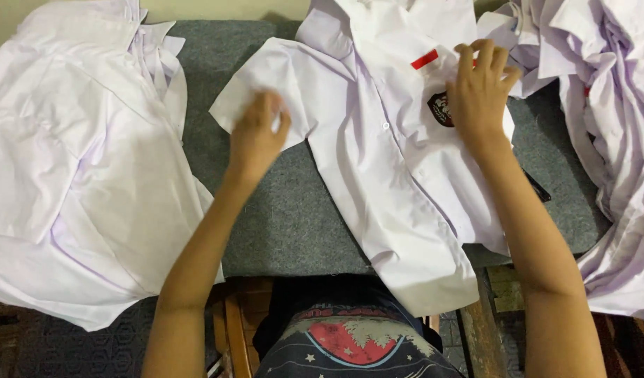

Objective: Trimming loose threads from white school shirts and folding them neatly on a work surface.

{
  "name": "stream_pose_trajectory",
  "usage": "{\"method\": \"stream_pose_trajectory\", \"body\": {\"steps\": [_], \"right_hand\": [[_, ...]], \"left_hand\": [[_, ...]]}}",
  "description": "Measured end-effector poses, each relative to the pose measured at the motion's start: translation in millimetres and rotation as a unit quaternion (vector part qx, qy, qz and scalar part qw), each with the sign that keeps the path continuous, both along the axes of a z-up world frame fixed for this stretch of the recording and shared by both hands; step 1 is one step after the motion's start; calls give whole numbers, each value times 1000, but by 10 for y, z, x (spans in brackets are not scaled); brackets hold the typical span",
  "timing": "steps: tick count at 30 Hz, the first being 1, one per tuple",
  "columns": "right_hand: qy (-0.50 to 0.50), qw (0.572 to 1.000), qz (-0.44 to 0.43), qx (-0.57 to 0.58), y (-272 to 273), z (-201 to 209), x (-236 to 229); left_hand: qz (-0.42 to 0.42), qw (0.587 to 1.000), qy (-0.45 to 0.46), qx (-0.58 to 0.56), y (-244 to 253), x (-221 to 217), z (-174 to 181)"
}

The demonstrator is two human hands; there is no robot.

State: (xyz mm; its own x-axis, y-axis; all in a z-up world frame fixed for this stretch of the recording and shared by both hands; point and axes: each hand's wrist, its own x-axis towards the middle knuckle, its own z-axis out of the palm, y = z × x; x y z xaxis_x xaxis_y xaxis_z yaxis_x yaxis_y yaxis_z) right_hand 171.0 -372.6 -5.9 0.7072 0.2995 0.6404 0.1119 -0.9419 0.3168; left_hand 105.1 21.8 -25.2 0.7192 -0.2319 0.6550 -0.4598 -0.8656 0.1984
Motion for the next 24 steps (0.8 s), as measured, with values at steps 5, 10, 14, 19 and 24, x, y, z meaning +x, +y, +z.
{"method": "stream_pose_trajectory", "body": {"steps": [5,10,14,19,24], "right_hand": [[268,892,261,253,740,270,-665],[572,812,61,102,1236,-166,-961],[614,779,102,77,1163,-266,-899],[663,688,120,270,958,-241,-826],[654,631,198,368,939,-125,-926]], "left_hand": [[-18,840,541,-39,-311,-641,95],[-80,882,461,-46,-481,-812,-693],[-123,880,422,-179,-547,-971,-442],[-241,750,456,-415,-627,-1023,-483],[-164,687,488,-512,-743,-1115,-416]]}}
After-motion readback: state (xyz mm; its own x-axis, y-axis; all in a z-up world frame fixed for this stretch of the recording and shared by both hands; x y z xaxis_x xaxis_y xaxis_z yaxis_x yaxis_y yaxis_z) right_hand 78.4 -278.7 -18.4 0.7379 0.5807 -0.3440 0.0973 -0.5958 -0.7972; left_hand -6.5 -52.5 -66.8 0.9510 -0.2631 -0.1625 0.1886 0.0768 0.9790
